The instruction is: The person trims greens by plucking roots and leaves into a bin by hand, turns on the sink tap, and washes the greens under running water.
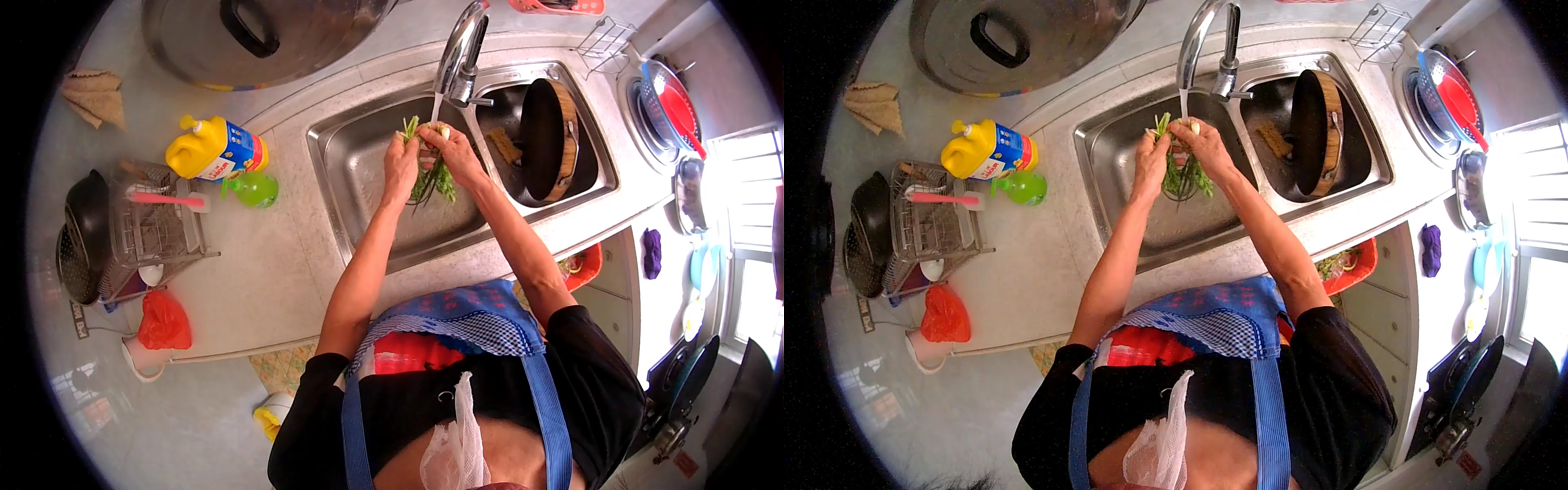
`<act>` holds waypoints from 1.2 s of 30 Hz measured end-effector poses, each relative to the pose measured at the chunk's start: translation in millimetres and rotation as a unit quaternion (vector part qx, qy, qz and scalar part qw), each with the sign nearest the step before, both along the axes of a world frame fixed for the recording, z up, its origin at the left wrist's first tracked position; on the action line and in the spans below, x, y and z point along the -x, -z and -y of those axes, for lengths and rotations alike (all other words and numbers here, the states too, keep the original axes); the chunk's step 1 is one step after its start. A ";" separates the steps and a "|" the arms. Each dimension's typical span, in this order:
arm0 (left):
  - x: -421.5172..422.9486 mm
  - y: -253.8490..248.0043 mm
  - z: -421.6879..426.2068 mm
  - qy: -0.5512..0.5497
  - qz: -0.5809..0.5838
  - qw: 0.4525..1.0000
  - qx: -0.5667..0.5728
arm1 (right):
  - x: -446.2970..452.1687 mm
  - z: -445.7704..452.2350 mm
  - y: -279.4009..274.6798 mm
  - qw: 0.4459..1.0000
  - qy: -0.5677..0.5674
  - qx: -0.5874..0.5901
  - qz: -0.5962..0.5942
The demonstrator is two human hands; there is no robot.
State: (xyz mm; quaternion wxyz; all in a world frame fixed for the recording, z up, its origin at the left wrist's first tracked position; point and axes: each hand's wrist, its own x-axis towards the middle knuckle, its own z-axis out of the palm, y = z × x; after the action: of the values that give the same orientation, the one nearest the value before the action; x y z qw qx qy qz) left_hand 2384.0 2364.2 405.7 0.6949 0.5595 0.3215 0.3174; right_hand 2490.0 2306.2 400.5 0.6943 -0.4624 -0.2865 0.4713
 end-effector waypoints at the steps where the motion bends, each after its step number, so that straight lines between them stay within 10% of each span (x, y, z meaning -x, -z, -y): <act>1: -0.1 -0.5 0.4 -0.001 0.000 1.000 0.000 | -0.5 1.2 -2.0 1.000 -0.023 0.006 0.006; 14: -7.4 9.7 -1.8 0.025 -0.023 0.993 -0.114 | -6.3 0.0 -4.0 0.996 -0.073 0.011 -0.055; 20: -3.1 6.0 -8.9 0.019 0.098 0.988 0.117 | -13.3 0.5 -5.8 0.967 -0.147 -0.072 -0.196; 26: -5.0 7.8 -10.4 -0.017 0.071 0.993 0.090 | -7.3 2.0 -6.4 0.995 -0.083 -0.034 -0.049; 36: -6.0 4.7 -11.0 -0.022 0.033 0.999 0.033 | -9.9 4.5 -5.3 0.980 -0.012 -0.027 -0.196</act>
State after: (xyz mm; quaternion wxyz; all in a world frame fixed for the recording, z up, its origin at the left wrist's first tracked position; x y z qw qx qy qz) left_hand 2390.0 2375.2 401.0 0.7164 0.5177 0.3208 0.3402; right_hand 2499.9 2301.7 405.8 0.7436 -0.3389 -0.1629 0.5530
